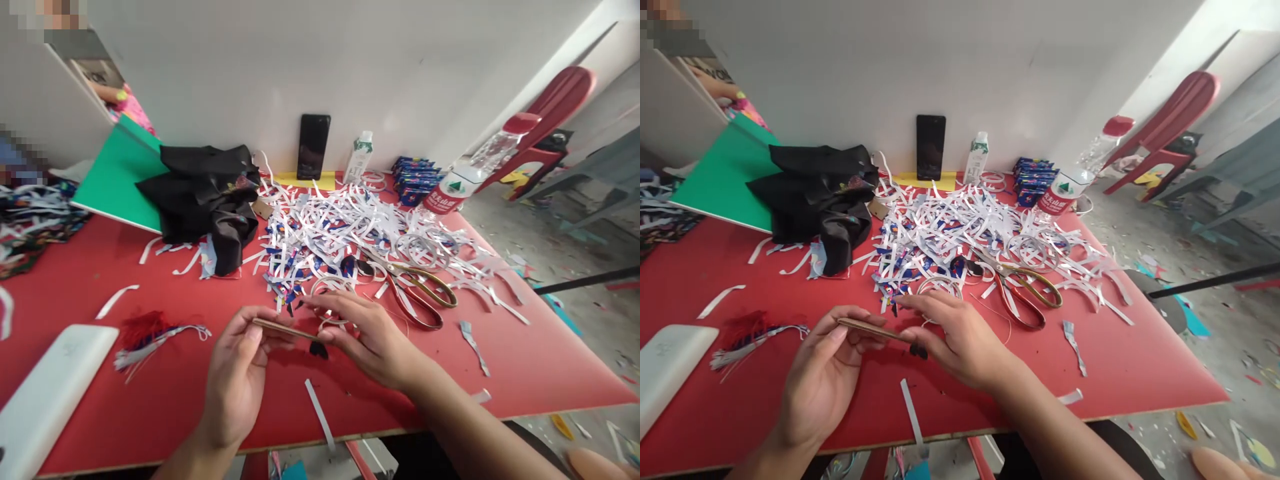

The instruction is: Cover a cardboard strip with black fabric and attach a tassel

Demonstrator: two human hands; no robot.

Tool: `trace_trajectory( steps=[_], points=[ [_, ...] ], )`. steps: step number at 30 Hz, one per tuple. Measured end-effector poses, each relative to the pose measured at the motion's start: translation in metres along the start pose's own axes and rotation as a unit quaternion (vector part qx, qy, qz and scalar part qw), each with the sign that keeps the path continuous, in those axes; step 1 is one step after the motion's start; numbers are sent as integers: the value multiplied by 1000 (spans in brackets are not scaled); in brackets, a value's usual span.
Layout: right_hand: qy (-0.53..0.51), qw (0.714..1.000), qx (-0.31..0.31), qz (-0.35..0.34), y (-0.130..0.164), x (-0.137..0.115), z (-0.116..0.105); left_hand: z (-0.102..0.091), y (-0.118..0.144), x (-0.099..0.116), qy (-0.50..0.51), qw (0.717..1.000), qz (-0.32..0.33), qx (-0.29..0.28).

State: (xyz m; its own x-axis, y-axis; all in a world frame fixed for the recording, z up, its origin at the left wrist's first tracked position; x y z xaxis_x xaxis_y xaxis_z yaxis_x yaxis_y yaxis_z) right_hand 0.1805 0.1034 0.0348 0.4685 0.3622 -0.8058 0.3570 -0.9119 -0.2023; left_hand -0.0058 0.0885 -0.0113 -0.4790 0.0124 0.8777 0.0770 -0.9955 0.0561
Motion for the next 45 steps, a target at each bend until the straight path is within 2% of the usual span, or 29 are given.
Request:
trace_trajectory(
  steps=[3,6,8,10,13,16,19,21,23,25,27,29,31,34,37,42,45],
  points=[
    [-105,994,-3,9,3,-7,2,6,0,11,22,999,25,-10],
    [-150,985,62,52,-11,0,-17,2,-5,21,37,998,59,9],
    [-104,985,89,109,-37,9,-25,-6,-10,25,44,995,78,34],
    [-14,985,75,153,-76,16,-24,-14,-16,29,55,992,93,64],
    [85,968,30,235,-143,34,-8,-29,-23,37,83,982,117,122],
    [110,963,17,246,-198,43,18,-42,-29,39,84,974,114,176],
    [113,967,4,228,-228,43,44,-48,-36,34,48,977,77,194],
    [98,972,7,215,-238,37,50,-52,-37,30,46,976,62,205],
    [73,976,15,206,-243,28,44,-56,-38,31,68,971,68,217],
    [15,981,25,190,-242,18,28,-58,-38,35,95,966,85,224],
    [-118,978,43,165,-236,12,6,-60,-38,40,116,962,97,228],
    [-252,950,69,170,-222,19,-16,-61,-37,43,127,958,103,234],
    [-306,916,101,239,-199,43,-28,-60,-37,46,129,958,107,233],
    [-312,886,105,326,-162,74,-26,-57,-36,49,127,959,112,227],
    [-315,889,60,328,-141,81,-9,-55,-36,48,125,959,112,227],
    [-208,945,4,251,-131,65,8,-54,-36,49,113,961,111,226],
    [-155,962,-25,224,-129,53,5,-56,-36,48,104,961,93,239]
  ],
)
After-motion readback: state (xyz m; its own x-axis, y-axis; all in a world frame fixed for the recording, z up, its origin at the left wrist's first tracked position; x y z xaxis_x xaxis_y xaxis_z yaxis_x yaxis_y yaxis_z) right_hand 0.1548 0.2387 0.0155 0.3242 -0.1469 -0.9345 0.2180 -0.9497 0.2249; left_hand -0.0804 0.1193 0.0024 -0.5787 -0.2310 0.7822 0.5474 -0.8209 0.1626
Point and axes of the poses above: each hand's wrist, its own y-axis away from the middle knuckle, its own z-axis out of the palm, x = y × z, the point moved 9 cm from there along -y, towards the middle knuckle, and after that the axes turned 8 degrees about z, right-handed, at the moved point
